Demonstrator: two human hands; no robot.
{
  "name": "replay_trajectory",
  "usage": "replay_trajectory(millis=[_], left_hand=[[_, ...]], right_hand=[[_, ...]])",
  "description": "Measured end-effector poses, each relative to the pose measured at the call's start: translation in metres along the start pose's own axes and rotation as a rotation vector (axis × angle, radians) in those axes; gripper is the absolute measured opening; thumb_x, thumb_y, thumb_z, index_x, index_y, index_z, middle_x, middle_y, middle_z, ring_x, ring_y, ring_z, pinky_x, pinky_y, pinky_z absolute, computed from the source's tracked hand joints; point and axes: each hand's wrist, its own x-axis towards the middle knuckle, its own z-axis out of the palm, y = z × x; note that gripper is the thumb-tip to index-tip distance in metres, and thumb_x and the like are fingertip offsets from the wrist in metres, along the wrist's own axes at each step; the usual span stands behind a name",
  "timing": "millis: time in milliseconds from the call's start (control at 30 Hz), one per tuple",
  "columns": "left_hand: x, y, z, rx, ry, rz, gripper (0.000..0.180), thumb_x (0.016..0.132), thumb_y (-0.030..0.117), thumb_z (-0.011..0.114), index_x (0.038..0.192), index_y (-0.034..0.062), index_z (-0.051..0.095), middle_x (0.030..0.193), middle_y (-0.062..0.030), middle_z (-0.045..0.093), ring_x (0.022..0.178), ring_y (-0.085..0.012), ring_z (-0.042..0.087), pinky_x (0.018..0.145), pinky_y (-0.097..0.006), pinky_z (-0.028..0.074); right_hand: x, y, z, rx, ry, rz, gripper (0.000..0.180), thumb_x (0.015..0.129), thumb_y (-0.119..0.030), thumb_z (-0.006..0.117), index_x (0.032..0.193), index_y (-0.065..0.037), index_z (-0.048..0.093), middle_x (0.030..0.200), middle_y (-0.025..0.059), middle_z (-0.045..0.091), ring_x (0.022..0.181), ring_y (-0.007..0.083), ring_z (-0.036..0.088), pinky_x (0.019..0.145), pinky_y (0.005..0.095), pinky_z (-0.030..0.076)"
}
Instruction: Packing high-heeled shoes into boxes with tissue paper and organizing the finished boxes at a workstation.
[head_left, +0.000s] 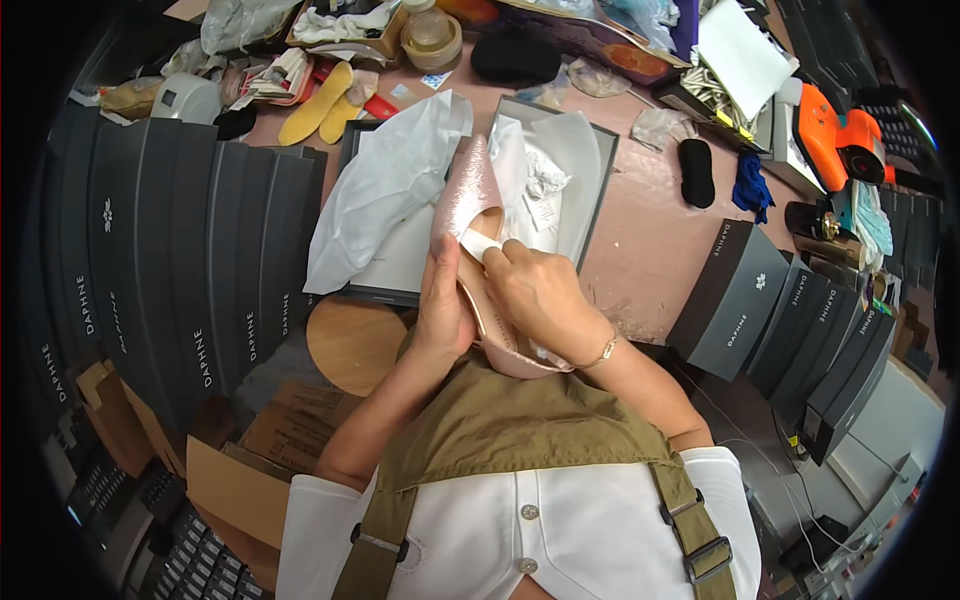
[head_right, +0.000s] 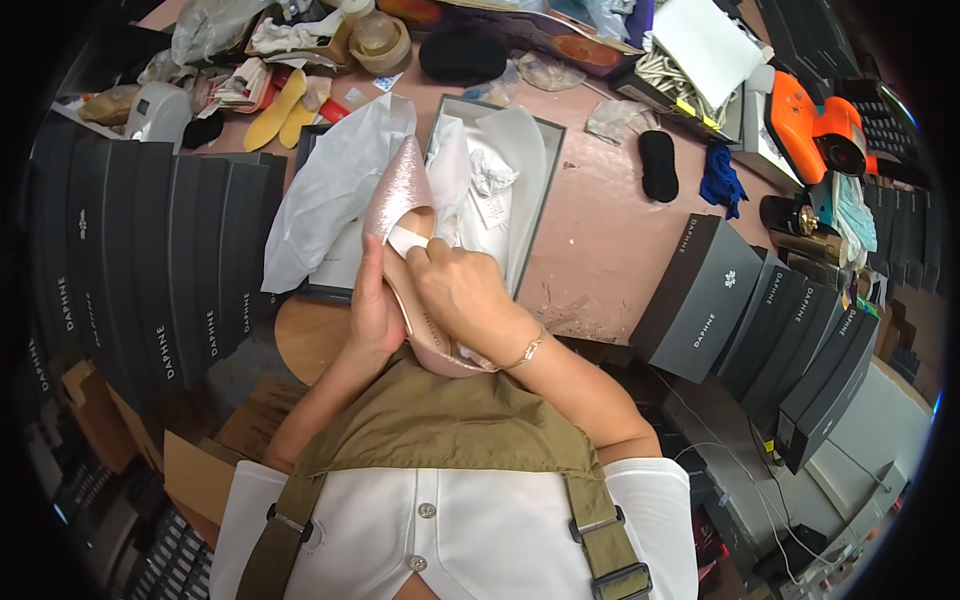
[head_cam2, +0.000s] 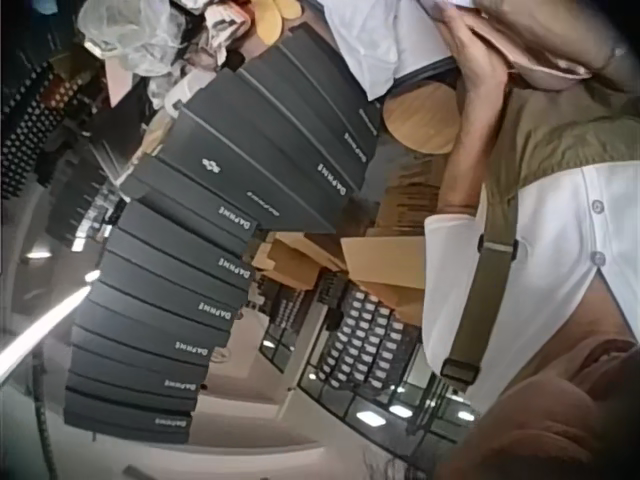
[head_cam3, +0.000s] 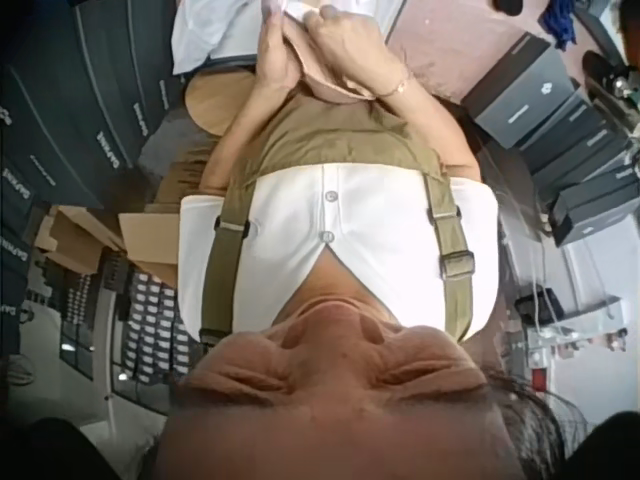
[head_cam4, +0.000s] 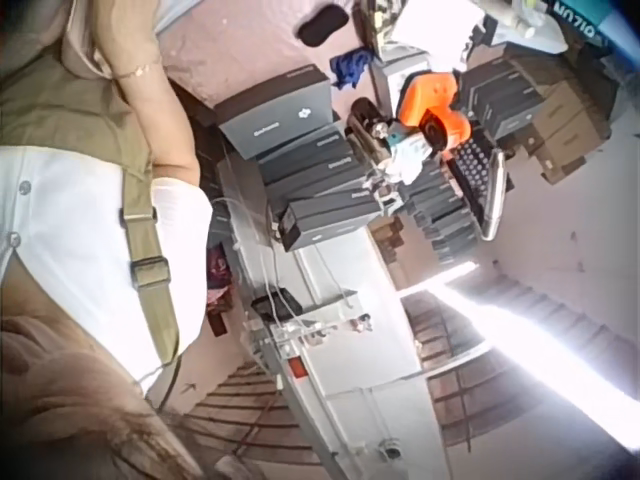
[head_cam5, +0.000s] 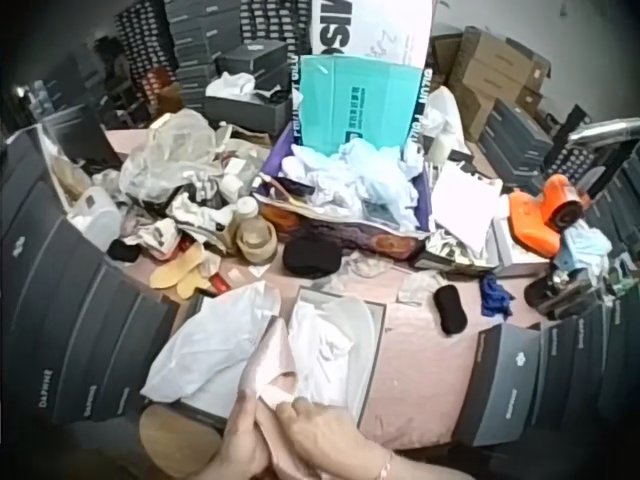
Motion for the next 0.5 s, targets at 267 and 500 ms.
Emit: replay_trajectory(millis=[267,500], left_hand=[[0.008,0.011,-0.026,-0.114,0.175,-0.186,0.070,0.087,0.068,0.037,0.122,0.0080,0.048,0.104,-0.0067,0.056,0.077,-0.0161,0.057,0.060,-0.030,0.050],[0.007,-0.004,-0.008,-0.060,0.083,-0.100,0.061,0.092,0.060,0.035,0.128,0.0109,0.041,0.113,-0.0034,0.053,0.093,-0.0159,0.053,0.070,-0.033,0.048]], right_hand=[[0.005,0.055,-0.008,-0.334,0.346,0.029,0.026,0.081,-0.015,0.061,0.103,-0.001,0.060,0.095,0.0196,0.061,0.085,0.0358,0.061,0.077,0.0422,0.049],[0.030,0.031,0.035,0.304,0.049,0.156,0.046,0.088,-0.031,0.048,0.097,0.012,0.061,0.147,0.0307,0.014,0.134,0.0499,0.017,0.104,0.0631,0.017]])
